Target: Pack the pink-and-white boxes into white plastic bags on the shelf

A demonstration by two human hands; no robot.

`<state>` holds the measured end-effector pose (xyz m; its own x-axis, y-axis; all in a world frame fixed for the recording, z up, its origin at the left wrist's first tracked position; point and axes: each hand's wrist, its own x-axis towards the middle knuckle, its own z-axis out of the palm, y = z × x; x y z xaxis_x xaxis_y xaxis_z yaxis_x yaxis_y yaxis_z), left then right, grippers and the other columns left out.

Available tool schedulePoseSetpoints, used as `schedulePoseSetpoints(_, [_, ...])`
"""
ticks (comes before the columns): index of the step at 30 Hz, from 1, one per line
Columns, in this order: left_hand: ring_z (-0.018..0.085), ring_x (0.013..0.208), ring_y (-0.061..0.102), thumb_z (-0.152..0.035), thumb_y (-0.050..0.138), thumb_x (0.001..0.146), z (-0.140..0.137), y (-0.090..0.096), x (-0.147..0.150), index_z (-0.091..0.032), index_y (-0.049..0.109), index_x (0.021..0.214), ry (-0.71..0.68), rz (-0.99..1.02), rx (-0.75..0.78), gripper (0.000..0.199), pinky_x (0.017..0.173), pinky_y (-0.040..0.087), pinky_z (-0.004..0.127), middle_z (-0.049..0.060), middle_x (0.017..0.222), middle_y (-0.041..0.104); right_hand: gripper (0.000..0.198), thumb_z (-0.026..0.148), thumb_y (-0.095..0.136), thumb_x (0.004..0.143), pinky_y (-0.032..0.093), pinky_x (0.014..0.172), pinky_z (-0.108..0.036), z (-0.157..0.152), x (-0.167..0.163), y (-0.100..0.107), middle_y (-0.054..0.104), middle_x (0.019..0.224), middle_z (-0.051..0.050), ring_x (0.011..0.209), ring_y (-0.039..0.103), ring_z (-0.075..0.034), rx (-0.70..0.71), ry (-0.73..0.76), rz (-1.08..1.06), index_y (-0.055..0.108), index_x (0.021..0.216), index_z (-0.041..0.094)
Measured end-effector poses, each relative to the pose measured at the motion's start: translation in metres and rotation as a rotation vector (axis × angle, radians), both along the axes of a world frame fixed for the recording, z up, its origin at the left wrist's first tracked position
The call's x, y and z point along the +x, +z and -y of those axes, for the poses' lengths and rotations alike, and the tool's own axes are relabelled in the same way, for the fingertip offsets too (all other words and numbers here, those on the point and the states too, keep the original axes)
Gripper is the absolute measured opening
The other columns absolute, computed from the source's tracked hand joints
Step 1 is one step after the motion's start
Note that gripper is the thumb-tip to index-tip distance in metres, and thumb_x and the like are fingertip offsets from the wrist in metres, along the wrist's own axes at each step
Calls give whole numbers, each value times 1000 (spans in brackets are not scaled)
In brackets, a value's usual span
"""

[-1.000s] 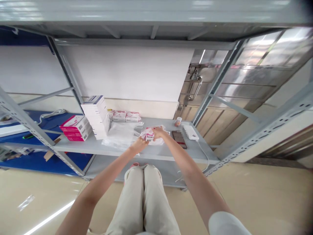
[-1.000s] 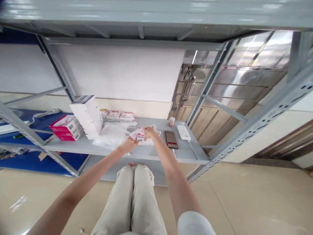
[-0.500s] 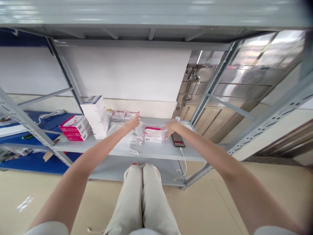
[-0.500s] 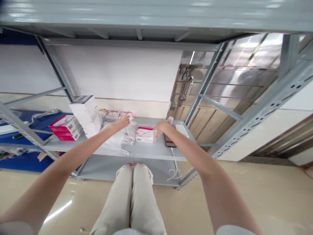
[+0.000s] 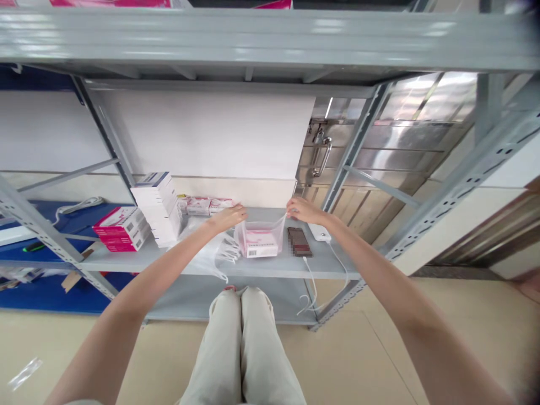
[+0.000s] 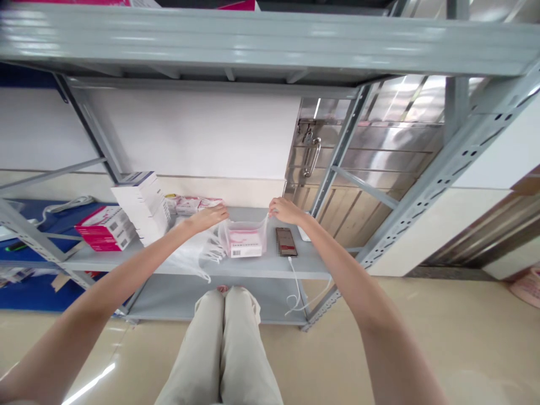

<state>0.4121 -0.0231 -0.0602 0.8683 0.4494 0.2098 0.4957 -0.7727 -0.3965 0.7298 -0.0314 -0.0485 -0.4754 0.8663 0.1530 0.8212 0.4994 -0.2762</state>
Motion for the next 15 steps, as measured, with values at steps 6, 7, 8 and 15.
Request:
schedulePoseSetpoints(6, [16, 87, 65, 3, 38, 83, 5, -21, 13, -16, 62, 109, 184, 336, -313, 41, 78, 49, 25, 10, 113, 62, 31, 49, 65, 77, 36, 105, -36, 26, -7, -46, 67, 119, -5, 117, 55, -25, -441, -14, -884, 72, 94, 24])
schedulePoseSetpoints(7, [15, 84, 65, 1, 37, 85, 3, -25, 19, -16, 63, 108, 182, 430, -376, 39, 78, 49, 26, 9, 109, 64, 36, 50, 66, 75, 36, 106, -36, 29, -14, -56, 66, 121, -5, 119, 54, -24, -470, -6, -999, 71, 100, 25])
schedulePoseSetpoints(8, [15, 81, 65, -1, 37, 87, 1, -28, 25, -16, 63, 108, 173, 529, -441, 37, 77, 49, 25, 8, 103, 66, 42, 50, 67, 74, 36, 106, -37, 31, -22, -64, 66, 120, -4, 119, 54, -23, -498, -1, -1090, 68, 109, 27])
schedulePoseSetpoints(15, [14, 78, 62, -5, 52, 81, 0, -31, 82, -15, 66, 84, 26, 752, -655, 18, 78, 49, 25, 3, 84, 66, 39, 51, 76, 63, 48, 71, -31, 20, -83, -98, 67, 80, -1, 77, 58, -18, -406, -37, -1061, 69, 89, 23])
